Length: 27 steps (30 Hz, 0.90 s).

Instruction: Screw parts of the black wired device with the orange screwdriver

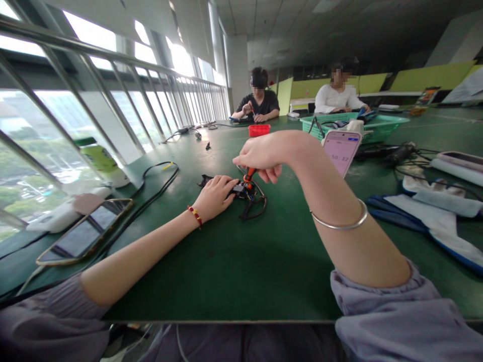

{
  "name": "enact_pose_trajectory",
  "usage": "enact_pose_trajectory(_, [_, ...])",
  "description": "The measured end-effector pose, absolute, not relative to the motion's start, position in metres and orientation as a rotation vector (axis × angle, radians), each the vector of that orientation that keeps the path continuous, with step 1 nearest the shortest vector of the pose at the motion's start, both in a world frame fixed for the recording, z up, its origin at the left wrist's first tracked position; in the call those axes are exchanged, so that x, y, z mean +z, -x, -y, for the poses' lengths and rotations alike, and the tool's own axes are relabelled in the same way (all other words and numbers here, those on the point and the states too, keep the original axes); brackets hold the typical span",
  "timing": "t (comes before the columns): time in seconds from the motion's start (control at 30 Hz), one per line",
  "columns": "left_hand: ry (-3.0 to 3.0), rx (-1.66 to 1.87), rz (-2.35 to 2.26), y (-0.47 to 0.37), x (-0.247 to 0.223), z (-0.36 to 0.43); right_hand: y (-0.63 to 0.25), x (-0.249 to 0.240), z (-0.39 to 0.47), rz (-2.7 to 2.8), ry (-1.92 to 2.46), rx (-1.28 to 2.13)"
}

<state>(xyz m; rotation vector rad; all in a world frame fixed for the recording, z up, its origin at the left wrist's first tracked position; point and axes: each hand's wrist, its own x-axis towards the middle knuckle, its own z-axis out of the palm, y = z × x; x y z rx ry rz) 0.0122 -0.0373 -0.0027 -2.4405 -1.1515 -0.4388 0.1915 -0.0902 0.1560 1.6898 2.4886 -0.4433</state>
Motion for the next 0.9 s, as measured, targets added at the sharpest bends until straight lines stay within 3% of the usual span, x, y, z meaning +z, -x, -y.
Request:
enact_pose_trajectory(0.3, [2.439, -0.440, 1.150, -0.011, -0.002, 0.038, -0.199, 0.157, 0.090, -2.711, -1.531, -0.120])
enact_pose_trajectory(0.7, [2.446, -0.443, 1.143, -0.011, -0.003, 0.039, -0.189, 0.158, 0.098, -2.617, -1.575, -0.336])
enact_pose_trajectory(0.9, [2.451, -0.447, 1.155, -0.011, -0.004, 0.037, -0.206, 0.163, 0.091, -2.647, -1.528, -0.214])
